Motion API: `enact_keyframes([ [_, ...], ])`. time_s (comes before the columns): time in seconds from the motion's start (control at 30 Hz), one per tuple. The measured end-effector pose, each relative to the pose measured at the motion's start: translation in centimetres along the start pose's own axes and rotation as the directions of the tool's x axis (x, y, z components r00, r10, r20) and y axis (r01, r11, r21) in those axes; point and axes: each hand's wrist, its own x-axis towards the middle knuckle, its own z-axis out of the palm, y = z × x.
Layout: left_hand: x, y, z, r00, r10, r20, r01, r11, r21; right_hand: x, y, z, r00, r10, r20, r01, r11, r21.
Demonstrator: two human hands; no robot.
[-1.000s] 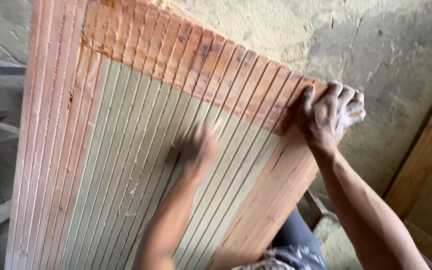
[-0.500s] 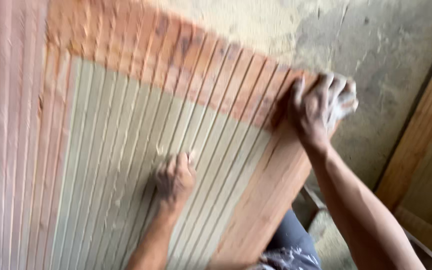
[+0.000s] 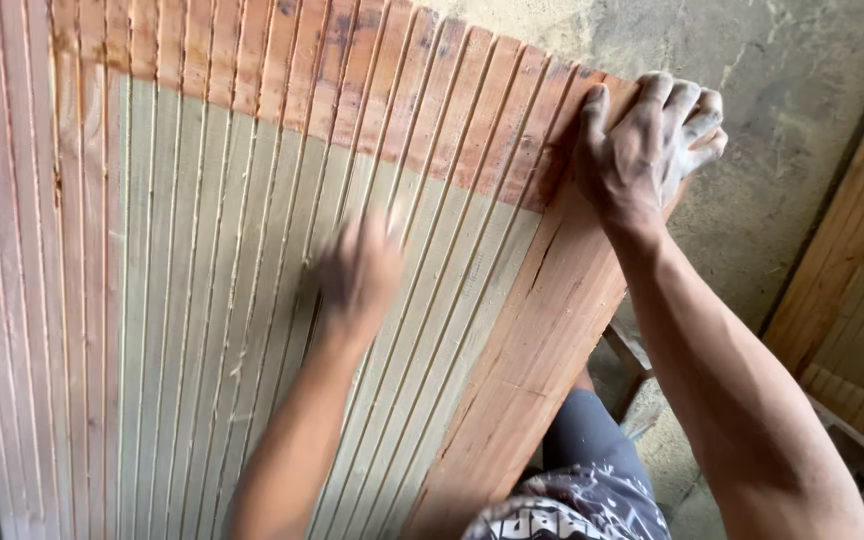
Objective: The person sands the surface of a large wooden board using a sanding block. They move the block back and forth along the grain of the wood, covering the edges and the main surface area.
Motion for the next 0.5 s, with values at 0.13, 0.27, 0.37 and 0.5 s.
enact_keyframes([
  [0.13, -8.6, -0.1, -6.2, 0.991, -0.132, 0.034, 0.128, 0.987, 0.092, 0.2, -0.8, -0.1, 0.998, -0.049, -0.039, 0.049, 0.999, -0.008],
  [0.27, 5.1, 1.0, 1.3, 0.926, -0.176, 0.333, 0.228, 0.966, -0.124, -0.7, -0.8, -0.4, 0.999, -0.024, 0.030, 0.026, 0.998, -0.051],
  [0.37, 19.8, 2.5, 10.6, 0.938, -0.195, 0.287, 0.235, 0.965, -0.113, 0.2, -0.1, 0.1, 0.996, 0.044, 0.082, -0.042, 0.999, -0.027],
  [0.5, 17.8, 1.9, 10.0, 0.977, -0.143, 0.161, 0.167, 0.974, -0.152, -0.4, 0.3, 1.0, 0.999, -0.002, 0.046, 0.002, 1.000, -0.002],
])
